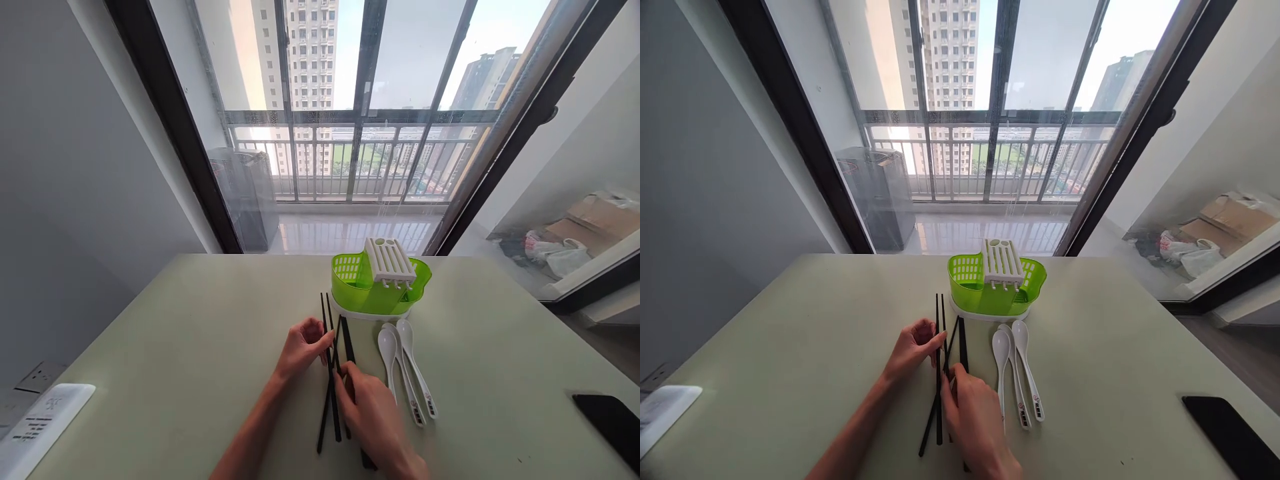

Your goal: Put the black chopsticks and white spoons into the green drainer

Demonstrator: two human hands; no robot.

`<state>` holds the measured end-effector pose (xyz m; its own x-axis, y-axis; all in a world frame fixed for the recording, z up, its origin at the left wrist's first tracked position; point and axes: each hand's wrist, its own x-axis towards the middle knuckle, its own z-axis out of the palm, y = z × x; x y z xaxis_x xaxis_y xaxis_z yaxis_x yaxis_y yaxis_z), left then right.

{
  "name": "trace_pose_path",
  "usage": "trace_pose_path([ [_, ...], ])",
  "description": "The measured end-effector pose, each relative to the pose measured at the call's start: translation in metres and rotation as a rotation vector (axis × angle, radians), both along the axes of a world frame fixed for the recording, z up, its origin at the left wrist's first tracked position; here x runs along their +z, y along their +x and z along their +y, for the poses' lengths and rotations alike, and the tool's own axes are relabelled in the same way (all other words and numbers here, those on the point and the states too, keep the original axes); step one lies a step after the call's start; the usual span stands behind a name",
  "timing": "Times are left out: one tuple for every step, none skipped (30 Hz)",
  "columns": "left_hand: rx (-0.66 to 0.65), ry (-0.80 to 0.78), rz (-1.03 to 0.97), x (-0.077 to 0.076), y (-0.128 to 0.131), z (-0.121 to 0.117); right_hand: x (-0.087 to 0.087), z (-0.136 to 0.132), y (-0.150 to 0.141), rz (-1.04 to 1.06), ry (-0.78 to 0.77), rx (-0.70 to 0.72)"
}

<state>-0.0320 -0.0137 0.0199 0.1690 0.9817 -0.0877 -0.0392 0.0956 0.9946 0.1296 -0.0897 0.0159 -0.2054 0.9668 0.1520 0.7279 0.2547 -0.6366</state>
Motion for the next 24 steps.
trace_pose_path([
  [0.008,-0.002,-0.022,0.001,-0.001,0.001,0.003,0.000,0.000,0.025,-0.008,0.005],
  [0.021,-0.008,-0.046,0.001,-0.001,0.001,0.006,0.001,0.000,0.047,-0.010,0.010],
  [0.033,-0.020,-0.069,0.001,-0.002,0.002,0.009,0.001,0.000,0.060,-0.004,0.015],
  [0.042,-0.036,-0.090,0.001,-0.003,0.003,0.011,0.002,0.001,0.062,0.007,0.022],
  [0.046,-0.052,-0.106,0.001,-0.003,0.004,0.013,0.003,0.001,0.054,0.022,0.031],
  [0.044,-0.067,-0.117,0.000,-0.004,0.005,0.014,0.004,0.002,0.038,0.035,0.041],
  [0.037,-0.080,-0.124,-0.002,-0.005,0.005,0.014,0.004,0.003,0.019,0.046,0.050],
  [0.026,-0.092,-0.132,-0.003,-0.005,0.005,0.015,0.006,0.003,-0.002,0.053,0.058],
  [0.017,-0.101,-0.140,-0.004,-0.006,0.005,0.015,0.007,0.004,-0.022,0.058,0.061],
  [0.013,-0.108,-0.150,-0.005,-0.007,0.005,0.015,0.008,0.004,-0.040,0.063,0.064],
  [0.016,-0.116,-0.162,-0.006,-0.007,0.004,0.015,0.009,0.004,-0.054,0.068,0.064],
  [0.024,-0.124,-0.173,-0.006,-0.007,0.004,0.015,0.011,0.004,-0.063,0.070,0.068],
  [0.031,-0.130,-0.183,-0.007,-0.008,0.003,0.016,0.012,0.005,-0.069,0.071,0.070],
  [0.035,-0.135,-0.191,-0.007,-0.008,0.002,0.016,0.014,0.005,-0.071,0.071,0.073],
  [0.033,-0.140,-0.197,-0.007,-0.008,0.002,0.017,0.016,0.005,-0.073,0.070,0.078],
  [0.029,-0.146,-0.206,-0.007,-0.008,0.001,0.018,0.018,0.005,-0.075,0.072,0.081],
  [0.027,-0.152,-0.220,-0.007,-0.008,0.001,0.020,0.020,0.005,-0.080,0.076,0.088],
  [0.030,-0.159,-0.242,-0.007,-0.009,0.001,0.021,0.022,0.006,-0.089,0.081,0.100],
  [0.040,-0.169,-0.270,-0.007,-0.009,0.001,0.023,0.024,0.006,-0.102,0.087,0.116],
  [0.057,-0.177,-0.303,-0.007,-0.009,0.002,0.024,0.026,0.007,-0.117,0.093,0.133],
  [0.075,-0.184,-0.338,-0.007,-0.010,0.002,0.025,0.028,0.008,-0.133,0.101,0.148],
  [0.092,-0.190,-0.371,-0.006,-0.011,0.002,0.027,0.030,0.009,-0.148,0.107,0.159],
  [0.108,-0.196,-0.402,-0.006,-0.012,0.003,0.028,0.031,0.009,-0.162,0.111,0.166],
  [0.122,-0.203,-0.432,-0.005,-0.013,0.003,0.028,0.032,0.010,-0.174,0.112,0.168],
])
